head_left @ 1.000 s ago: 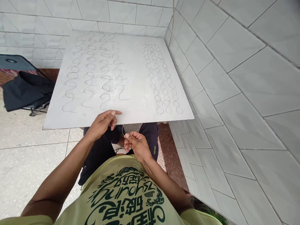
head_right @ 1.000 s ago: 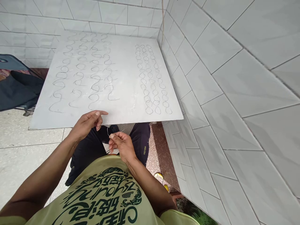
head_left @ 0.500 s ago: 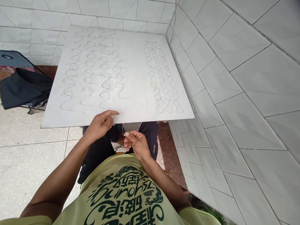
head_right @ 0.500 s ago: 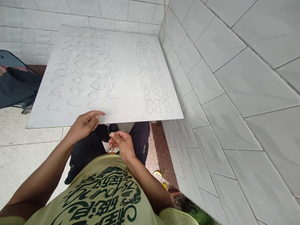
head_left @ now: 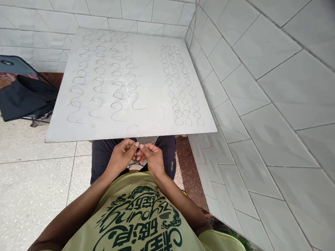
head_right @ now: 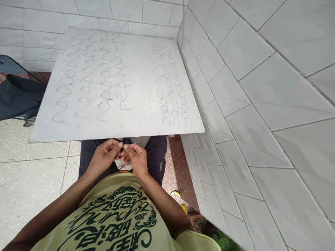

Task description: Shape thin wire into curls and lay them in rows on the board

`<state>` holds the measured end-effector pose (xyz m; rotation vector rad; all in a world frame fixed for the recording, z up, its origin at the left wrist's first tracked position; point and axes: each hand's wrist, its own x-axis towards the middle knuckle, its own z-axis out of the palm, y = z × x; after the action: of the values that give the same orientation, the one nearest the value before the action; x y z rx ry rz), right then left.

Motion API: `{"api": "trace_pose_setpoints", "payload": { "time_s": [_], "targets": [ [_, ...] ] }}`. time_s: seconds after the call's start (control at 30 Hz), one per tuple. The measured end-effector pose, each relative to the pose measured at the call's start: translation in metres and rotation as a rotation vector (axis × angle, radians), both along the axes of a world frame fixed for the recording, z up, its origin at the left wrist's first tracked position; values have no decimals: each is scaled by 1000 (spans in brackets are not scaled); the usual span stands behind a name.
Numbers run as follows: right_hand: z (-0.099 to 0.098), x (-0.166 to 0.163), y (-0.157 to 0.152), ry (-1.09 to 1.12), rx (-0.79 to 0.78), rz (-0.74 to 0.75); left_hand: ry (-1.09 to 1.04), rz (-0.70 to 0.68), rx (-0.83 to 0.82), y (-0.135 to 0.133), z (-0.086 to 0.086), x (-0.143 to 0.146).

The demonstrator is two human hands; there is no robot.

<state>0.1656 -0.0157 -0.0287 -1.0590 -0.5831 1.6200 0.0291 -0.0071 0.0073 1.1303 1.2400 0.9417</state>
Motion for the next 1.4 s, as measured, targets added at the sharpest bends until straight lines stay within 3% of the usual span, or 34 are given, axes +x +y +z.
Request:
{"api": "trace_pose_setpoints", "payload": {
  "time_s": [0.2, 0.33, 0.6, 0.87, 1.1, 1.23, 1.4],
  "targets": [
    [-10, 0, -2, -67, 41, 5, 231, 45, 155, -1, -7, 1],
    [-16, 2, -3, -94, 102, 6, 229, 72, 181, -2, -7, 4],
    [-24, -5, -5, -121, 99, 68, 130, 92, 50, 2, -17, 4],
    [-17, -8, -6, -267, 191, 51, 88, 164, -11, -1, -13, -1],
    [-21, -9, 0, -30, 40, 90, 30, 148, 56, -6, -25, -4],
    [-18, -6, 3, 30, -7, 135, 67, 134, 114, -9, -21, -7],
    [-12, -6, 11, 1, 4, 166, 48, 171, 75, -5, -17, -9]
  ]
}}
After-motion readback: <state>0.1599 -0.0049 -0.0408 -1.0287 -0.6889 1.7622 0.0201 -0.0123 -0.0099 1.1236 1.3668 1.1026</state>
